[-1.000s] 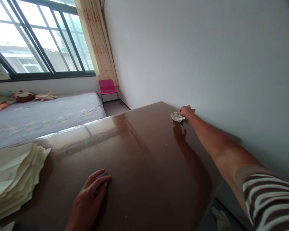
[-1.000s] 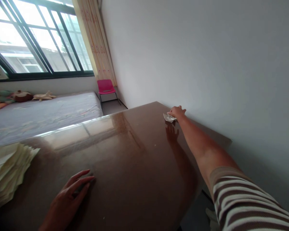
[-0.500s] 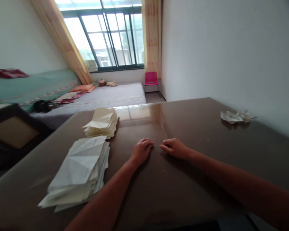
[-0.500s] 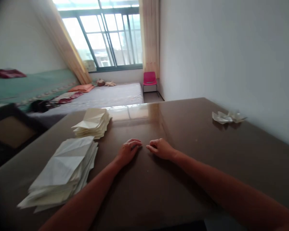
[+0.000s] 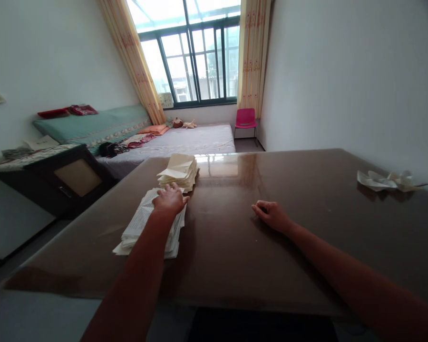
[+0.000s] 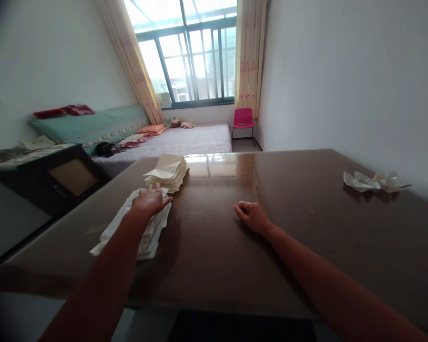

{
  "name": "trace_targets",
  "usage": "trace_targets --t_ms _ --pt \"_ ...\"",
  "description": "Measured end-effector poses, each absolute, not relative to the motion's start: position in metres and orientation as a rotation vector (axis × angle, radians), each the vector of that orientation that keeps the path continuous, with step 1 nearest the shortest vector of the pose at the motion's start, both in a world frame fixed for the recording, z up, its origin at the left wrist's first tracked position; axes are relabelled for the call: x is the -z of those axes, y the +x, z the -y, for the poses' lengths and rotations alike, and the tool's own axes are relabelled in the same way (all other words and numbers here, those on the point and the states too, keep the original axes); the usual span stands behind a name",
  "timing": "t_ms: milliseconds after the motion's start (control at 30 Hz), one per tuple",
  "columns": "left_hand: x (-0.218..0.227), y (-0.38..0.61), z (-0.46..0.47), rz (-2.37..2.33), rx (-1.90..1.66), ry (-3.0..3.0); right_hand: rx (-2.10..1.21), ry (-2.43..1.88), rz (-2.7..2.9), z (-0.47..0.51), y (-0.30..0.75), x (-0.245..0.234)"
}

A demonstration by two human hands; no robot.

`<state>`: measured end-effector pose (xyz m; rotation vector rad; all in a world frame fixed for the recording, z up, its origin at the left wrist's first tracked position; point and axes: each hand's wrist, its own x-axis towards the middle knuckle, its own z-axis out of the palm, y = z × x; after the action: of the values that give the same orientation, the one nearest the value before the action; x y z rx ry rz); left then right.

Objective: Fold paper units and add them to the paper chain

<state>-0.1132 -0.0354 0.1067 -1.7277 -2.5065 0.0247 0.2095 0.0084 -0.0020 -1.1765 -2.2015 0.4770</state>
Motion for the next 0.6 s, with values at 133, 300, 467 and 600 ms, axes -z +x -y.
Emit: trace_targets --t_ms 133,300,467,600 --pt "-0.095 -0.147 0.036 2.622 -0.137 -1.772 -0.479 -1.169 2.206 -0.009 0.209 0.003" --pt "-0.094 -0.161 0.04 2.584 -0.151 -1.887 -0.483 -1.168 2.203 -0.01 0.21 0.004" --pt "-0.104 -0.165 0.038 2.599 -0.163 -1.766 -0.479 -1.159 2.204 -0.01 0.21 0.004" --pt "-0.107 -0.156 0.038 2.62 -0.185 -1.734 -0.489 -1.162 2.203 -0.01 0.21 0.002"
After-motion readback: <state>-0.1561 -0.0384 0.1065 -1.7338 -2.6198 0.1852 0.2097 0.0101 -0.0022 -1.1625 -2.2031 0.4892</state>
